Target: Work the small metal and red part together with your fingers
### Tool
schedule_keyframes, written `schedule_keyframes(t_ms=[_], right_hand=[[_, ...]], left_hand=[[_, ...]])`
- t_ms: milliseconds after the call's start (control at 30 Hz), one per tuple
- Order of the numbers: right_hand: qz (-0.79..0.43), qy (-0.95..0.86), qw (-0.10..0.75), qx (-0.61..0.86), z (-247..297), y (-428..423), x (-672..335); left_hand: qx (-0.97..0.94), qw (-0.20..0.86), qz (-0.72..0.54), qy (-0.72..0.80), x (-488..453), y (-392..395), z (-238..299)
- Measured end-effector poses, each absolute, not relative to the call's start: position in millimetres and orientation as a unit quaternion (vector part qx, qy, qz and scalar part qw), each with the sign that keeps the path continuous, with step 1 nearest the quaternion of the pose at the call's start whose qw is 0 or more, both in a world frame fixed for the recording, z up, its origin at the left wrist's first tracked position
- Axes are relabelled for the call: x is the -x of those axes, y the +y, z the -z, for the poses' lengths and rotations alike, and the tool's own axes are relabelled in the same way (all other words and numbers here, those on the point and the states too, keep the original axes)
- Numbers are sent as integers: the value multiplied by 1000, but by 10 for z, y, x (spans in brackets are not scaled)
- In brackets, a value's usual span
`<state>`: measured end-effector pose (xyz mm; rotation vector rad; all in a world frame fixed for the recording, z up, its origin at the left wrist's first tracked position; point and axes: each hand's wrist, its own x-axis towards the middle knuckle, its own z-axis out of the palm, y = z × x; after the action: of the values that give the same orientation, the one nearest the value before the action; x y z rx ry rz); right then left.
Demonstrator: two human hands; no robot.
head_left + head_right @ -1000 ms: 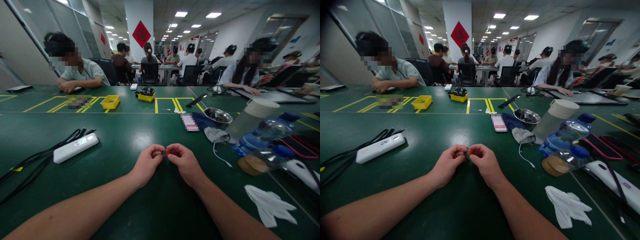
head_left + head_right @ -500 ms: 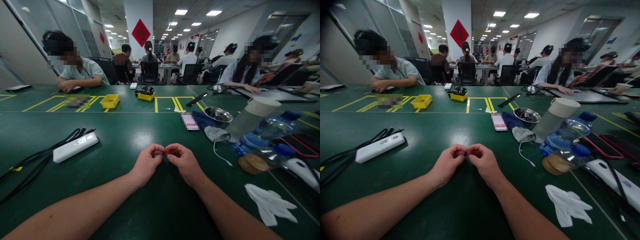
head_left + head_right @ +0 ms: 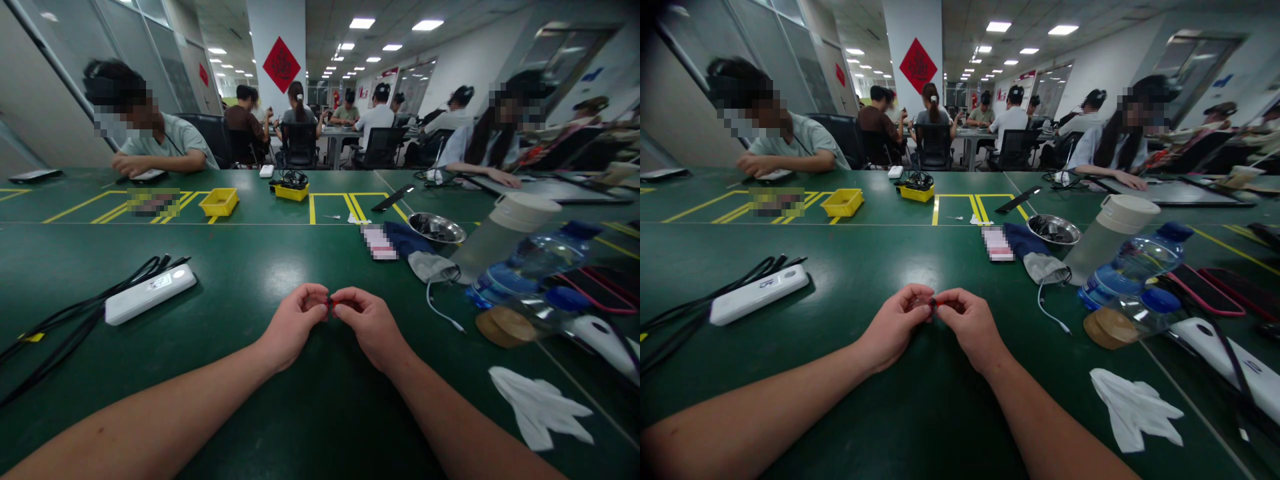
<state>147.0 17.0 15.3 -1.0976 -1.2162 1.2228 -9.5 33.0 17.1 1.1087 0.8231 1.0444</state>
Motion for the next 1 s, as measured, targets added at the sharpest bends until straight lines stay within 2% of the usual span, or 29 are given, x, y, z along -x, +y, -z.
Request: schedule_keyframes(t_ms=[300, 600, 800, 1000], right_hand=[[-485, -515, 524, 474, -220, 162, -1460], [-525, -468, 552, 448, -169, 177, -1454], [-521, -458, 550, 465, -128, 186, -1462], [-586, -414, 555, 421, -169, 180, -1435]], left_hand=[[-536, 626, -414, 385, 96, 317, -224], [-476, 647, -483, 349, 101, 331, -171], [-469, 648, -490, 346, 94, 323, -173], [-446, 668, -488, 342, 98, 327, -163]])
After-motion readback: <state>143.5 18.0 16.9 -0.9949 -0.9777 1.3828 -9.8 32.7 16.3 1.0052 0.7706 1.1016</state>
